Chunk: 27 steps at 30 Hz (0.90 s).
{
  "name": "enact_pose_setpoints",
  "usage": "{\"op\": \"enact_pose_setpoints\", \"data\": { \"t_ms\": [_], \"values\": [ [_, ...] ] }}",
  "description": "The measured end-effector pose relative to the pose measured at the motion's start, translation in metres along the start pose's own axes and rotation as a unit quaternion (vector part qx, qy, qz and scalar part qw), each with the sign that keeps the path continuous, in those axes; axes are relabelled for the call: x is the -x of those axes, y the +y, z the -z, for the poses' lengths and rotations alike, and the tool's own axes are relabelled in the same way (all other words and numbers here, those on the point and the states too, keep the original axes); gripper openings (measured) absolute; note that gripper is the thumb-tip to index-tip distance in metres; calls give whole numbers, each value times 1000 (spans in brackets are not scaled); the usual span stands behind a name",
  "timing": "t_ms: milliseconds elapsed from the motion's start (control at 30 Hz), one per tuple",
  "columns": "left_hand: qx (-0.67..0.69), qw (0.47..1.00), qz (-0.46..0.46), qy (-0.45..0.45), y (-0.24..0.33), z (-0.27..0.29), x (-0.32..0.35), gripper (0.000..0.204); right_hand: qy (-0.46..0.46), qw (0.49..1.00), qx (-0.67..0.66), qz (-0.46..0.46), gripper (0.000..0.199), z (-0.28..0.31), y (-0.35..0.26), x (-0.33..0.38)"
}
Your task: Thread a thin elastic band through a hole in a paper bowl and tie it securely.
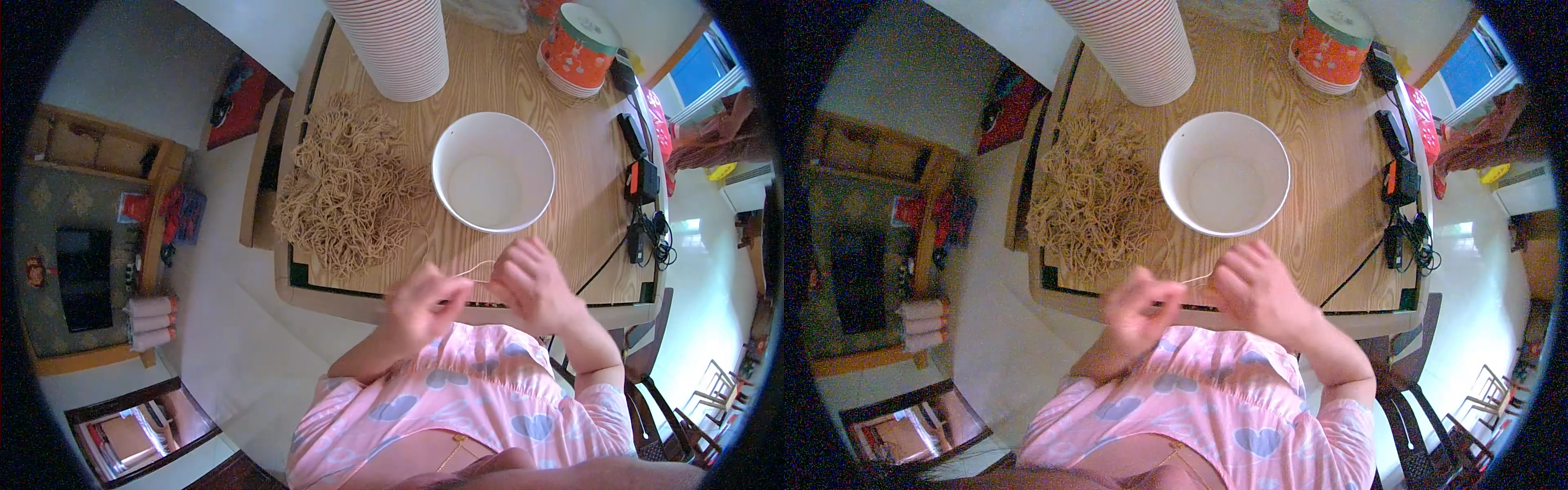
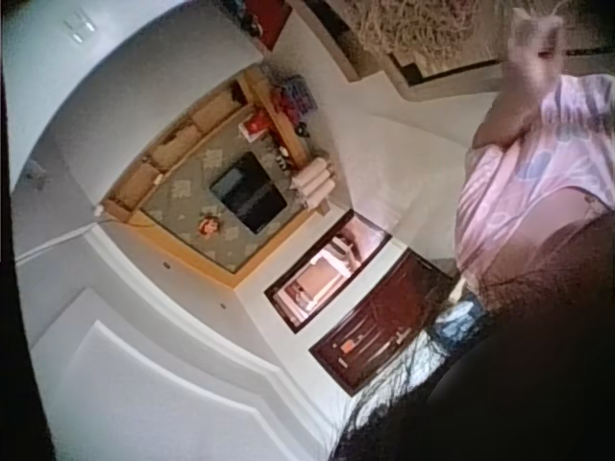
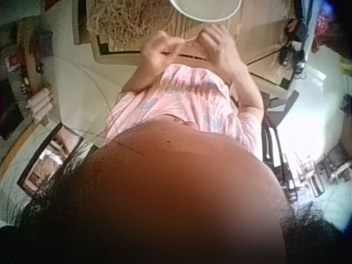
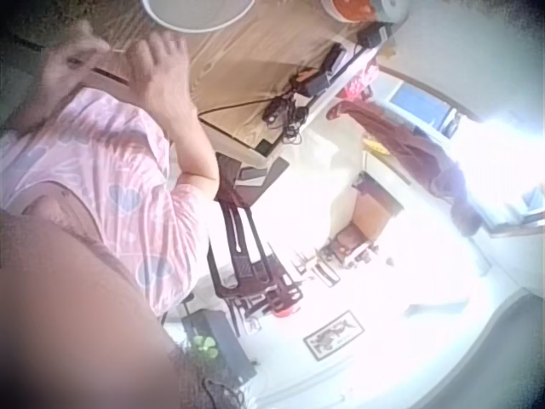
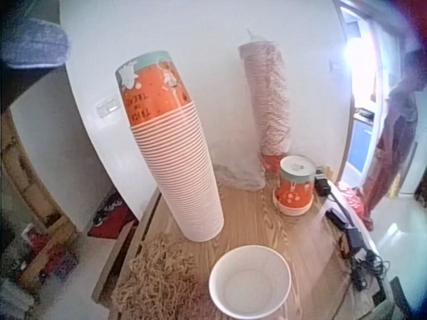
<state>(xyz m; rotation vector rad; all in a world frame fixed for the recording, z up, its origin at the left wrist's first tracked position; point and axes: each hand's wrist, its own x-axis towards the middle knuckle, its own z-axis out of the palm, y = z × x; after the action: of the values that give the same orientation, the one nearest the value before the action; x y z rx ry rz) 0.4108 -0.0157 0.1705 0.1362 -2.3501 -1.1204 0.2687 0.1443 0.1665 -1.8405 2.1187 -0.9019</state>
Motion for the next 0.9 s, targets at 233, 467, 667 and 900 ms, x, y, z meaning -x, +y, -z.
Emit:
{"op": "enact_pose_setpoints", "data": {
  "t_ms": [233,467,667,900],
  "values": [
    [-78,940,54,327,-22,91,-11,8,-11,973,230,-21,27,31,46,-9],
    [66,990,82,99,-19,34,-30,9,-45,986,158,-1,24,-18,-25,-5],
    [109,985,127,-44,2,-2,-47,4,32,991,-11,-126,21,-10,-37,-3],
    [236,944,186,-135,1,-18,-55,4,218,974,29,-45,25,27,-8,-7]
  ]
}}
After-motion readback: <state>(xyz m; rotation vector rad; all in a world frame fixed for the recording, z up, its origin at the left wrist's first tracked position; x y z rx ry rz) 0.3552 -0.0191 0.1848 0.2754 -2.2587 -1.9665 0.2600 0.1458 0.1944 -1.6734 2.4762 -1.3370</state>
